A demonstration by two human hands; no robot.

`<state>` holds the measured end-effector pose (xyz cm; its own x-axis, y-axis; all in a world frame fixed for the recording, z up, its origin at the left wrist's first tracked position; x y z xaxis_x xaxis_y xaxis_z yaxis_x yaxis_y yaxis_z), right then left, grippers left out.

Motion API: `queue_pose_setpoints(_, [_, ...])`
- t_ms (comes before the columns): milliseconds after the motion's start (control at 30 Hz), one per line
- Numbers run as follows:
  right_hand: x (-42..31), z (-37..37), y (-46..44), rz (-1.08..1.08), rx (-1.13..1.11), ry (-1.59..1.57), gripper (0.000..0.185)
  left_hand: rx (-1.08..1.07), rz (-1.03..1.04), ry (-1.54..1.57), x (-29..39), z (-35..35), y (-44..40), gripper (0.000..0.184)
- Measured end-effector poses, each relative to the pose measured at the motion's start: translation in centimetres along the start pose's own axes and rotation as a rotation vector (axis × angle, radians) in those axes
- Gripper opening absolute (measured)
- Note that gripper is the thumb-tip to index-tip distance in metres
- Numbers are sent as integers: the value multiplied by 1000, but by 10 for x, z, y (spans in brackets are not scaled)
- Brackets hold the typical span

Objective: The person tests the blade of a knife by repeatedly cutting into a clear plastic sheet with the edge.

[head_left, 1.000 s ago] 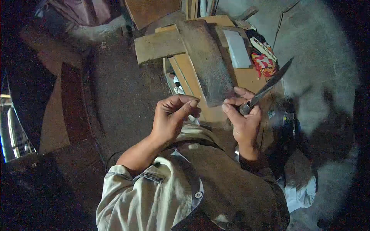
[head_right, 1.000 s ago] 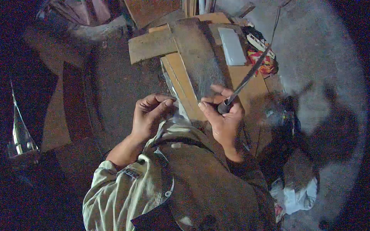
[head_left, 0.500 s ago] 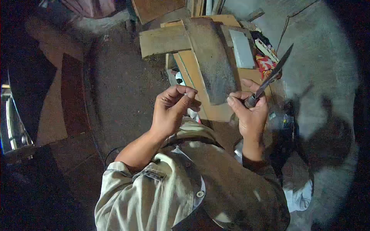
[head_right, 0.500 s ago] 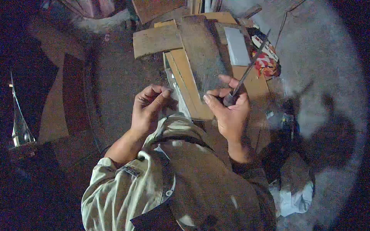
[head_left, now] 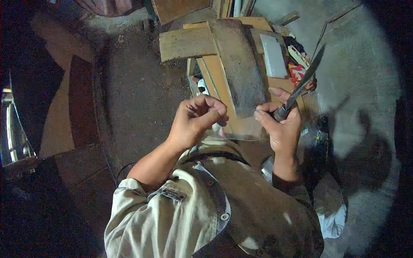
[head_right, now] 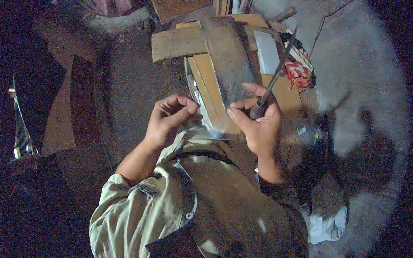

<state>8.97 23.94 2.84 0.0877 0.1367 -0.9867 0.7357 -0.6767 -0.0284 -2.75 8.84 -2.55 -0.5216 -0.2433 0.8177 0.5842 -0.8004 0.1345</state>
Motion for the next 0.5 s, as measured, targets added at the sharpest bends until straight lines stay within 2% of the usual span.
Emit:
queue_pose_setpoints(67, [-1, 2, 0, 12, -14, -11, 52, -6, -9, 1, 1, 1, 1, 5])
queue_pose_setpoints(133, [0, 2, 0, 23, -29, -23, 52, 28, 19, -109, -1, -3, 0, 10])
queue_pose_setpoints(267, [8, 0, -1, 16, -36, 28, 53, -6, 49, -10, 0, -2, -1, 11])
queue_pose_setpoints(400, [11, 6, 2, 120, -117, -26, 54, -65, -74, -162, 4, 7, -1, 18])
queue_pose_setpoints(467, [8, 10, 3, 88, -162, 21, 55, -168, -233, -309, 4, 17, 2, 20])
queue_pose_setpoints(500, [5, 12, 4, 56, -206, 69, 56, -216, -232, -253, -2, 18, 1, 19])
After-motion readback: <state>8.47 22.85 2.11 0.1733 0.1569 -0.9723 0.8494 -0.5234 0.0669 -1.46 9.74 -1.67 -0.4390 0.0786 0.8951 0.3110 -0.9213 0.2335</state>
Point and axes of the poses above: each hand's wrist, its own y-axis away from the middle knuckle, its own z-axis out of the palm, x = y × z, the point moved 6 cm from there along -y, towards the middle knuckle, and after that the axes turned 4 degrees about y, right-handed, at the moved point
